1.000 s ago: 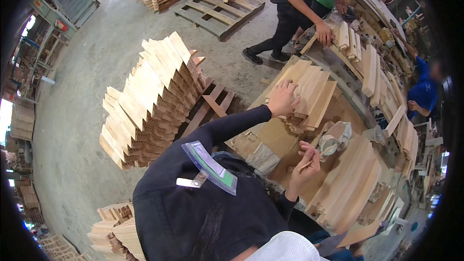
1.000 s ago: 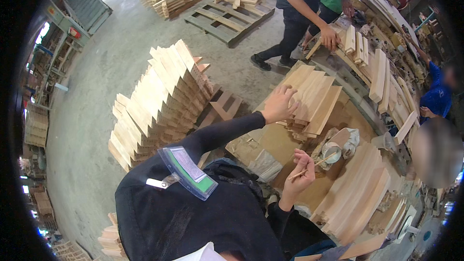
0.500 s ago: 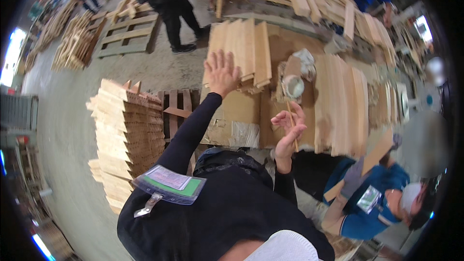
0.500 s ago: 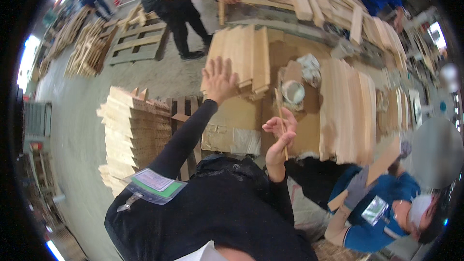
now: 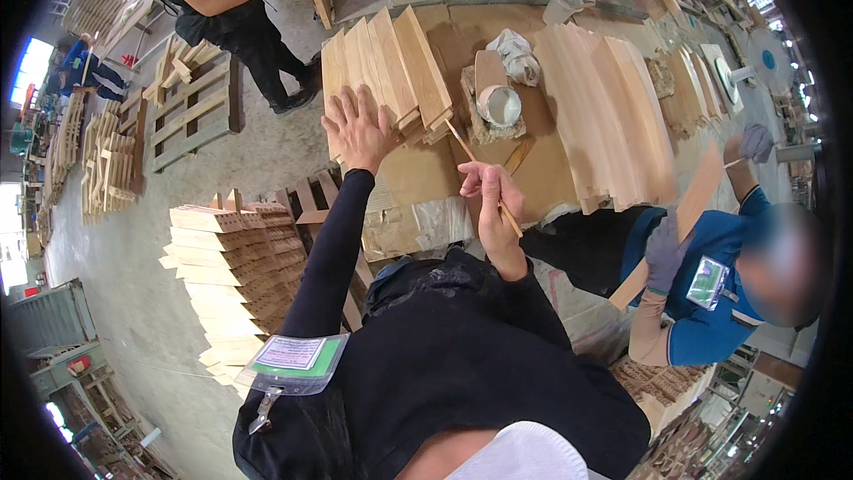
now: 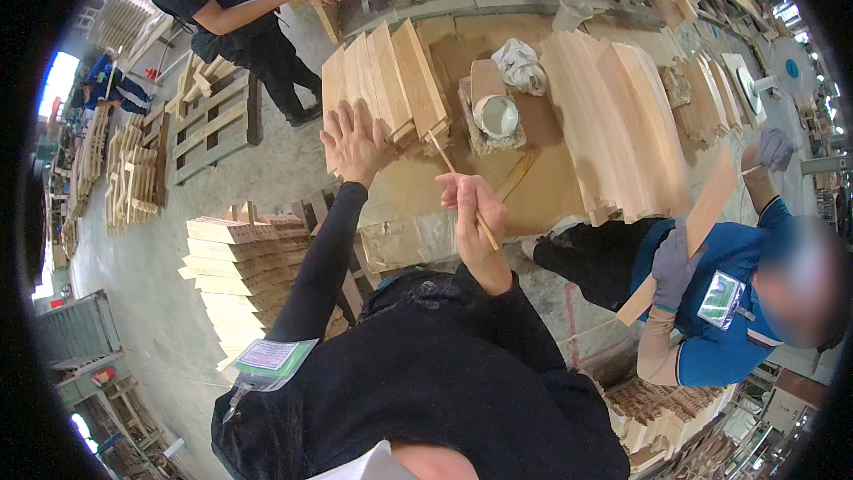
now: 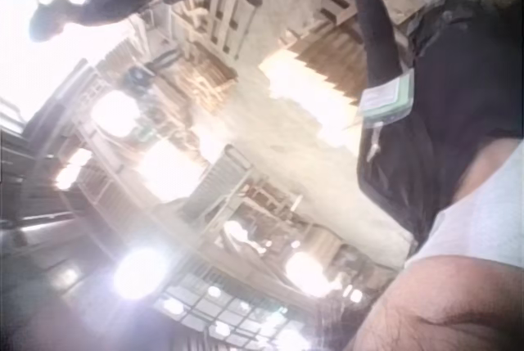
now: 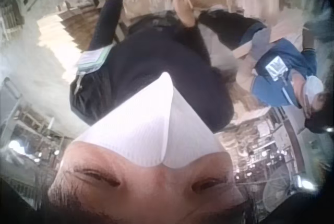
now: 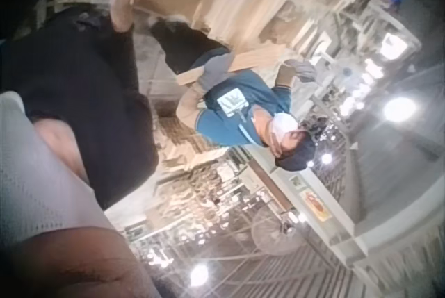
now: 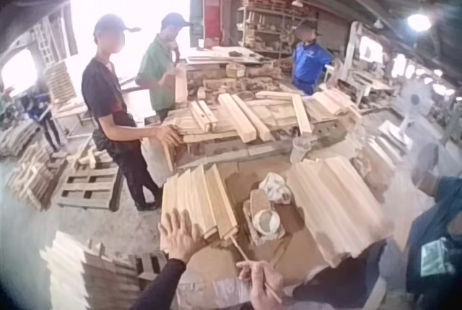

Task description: The person picks up wooden pieces with pre-drilled holes from a stack and applies glue into the holes using a small brush. They handle the pieces one at a time, dip the brush into a container, and apply the adhesive before placing the pieces back on the table.

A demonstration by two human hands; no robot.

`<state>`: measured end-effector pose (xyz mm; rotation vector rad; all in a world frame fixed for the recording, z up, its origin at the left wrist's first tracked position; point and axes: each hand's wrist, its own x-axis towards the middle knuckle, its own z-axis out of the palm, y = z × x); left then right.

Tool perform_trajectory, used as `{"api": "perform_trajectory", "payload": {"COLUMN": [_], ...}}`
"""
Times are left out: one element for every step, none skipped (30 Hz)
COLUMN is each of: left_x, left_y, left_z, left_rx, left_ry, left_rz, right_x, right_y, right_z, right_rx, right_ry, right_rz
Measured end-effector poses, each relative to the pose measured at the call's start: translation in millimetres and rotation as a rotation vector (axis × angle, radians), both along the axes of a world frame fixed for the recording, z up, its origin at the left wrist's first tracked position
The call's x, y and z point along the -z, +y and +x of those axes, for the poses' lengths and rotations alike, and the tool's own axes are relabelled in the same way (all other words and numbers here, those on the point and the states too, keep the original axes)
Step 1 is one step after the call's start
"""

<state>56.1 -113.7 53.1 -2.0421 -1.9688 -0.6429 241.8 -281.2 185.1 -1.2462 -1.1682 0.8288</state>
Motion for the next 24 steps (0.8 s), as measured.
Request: {"api": "perform_trajectory", "payload": {"left_x": [0.4,0.8,-0.3,-1.1,-1.0,-0.5,-0.5,-0.7,-1.0,-1.3,-1.1,-1.0,-0.5,1.6,8.4,15.0,19.1,15.6,13.5,16.9,20.4,16.3,11.9,7.7], "left_y": [0.3,-0.2,-0.4,-0.9,-1.6,-1.8,-2.0,-2.1,-1.6,-1.4,-2.1,-1.5,-1.1,-0.4,2.3,5.3,5.9,4.6,3.5,4.1,6.0,4.6,3.9,3.5], "left_z": [-0.2,-0.9,-0.1,0.4,-0.4,-0.7,-1.2,-1.4,-1.0,-1.0,-1.3,1.2,2.7,-0.1,-0.6,-3.0,-5.5,-6.3,-5.5,-7.5,-8.3,-6.5,-4.3,-3.8], "left_rx": [0.0,-0.009,-0.017,-0.026,-0.03,-0.032,-0.035,-0.033,-0.031,-0.028,-0.031,-0.029,-0.024,-0.036,-0.046,-0.041,-0.032,-0.046,-0.055,-0.054,-0.057,-0.05,-0.043,-0.048], "left_ry": [0.002,0.018,0.031,0.045,0.05,0.053,0.056,0.057,0.056,0.056,0.059,0.06,0.062,0.066,0.081,0.068,0.053,0.073,0.088,0.1,0.112,0.116,0.122,0.133], "left_rz": [0.005,0.013,0.022,0.031,0.027,0.026,0.024,0.018,0.011,0.004,0.004,0.006,0.009,-0.004,-0.002,0.014,0.026,0.011,-0.005,0.003,0.013,-0.001,-0.016,-0.028], "right_x": [0.1,0.1,-0.3,-1.3,-2.7,-3.4,-2.2,-0.2,0.9,0.6,0.1,-1.0,1.2,6.1,7.9,3.3,4.3,8.4,9.5,5.9,0.6,-3.3,-5.2,-6.6], "right_y": [0.5,1.1,1.7,1.7,1.5,1.3,1.2,1.1,0.9,0.2,-0.8,-1.3,-1.8,-2.5,-2.5,-4.3,-4.9,-3.6,-2.5,-2.9,-2.8,-3.6,-4.3,-4.5], "right_z": [-0.9,-2.3,-2.7,-3.3,-4.1,-3.9,-3.8,-3.7,-3.4,-2.9,-2.3,0.2,1.0,-0.5,0.9,2.0,1.8,1.2,2.2,3.5,4.5,4.9,6.1,6.0], "right_rx": [0.005,0.01,0.016,0.014,0.013,0.014,0.013,0.012,0.011,0.015,0.019,0.029,0.032,0.036,0.054,0.025,0.02,0.016,0.015,0.015,0.012,0.008,0.028,0.036], "right_ry": [0.007,0.015,0.02,0.022,0.023,0.022,0.031,0.04,0.048,0.038,0.028,0.016,0.018,0.02,0.016,-0.016,-0.009,0.001,0.005,-0.017,-0.037,-0.056,-0.062,-0.062], "right_rz": [0.002,0.003,0.006,-0.01,-0.027,-0.042,-0.036,-0.03,-0.024,-0.021,-0.018,-0.012,-0.014,-0.016,-0.014,-0.04,-0.029,-0.016,-0.003,-0.001,0.002,-0.002,-0.003,-0.002]}}
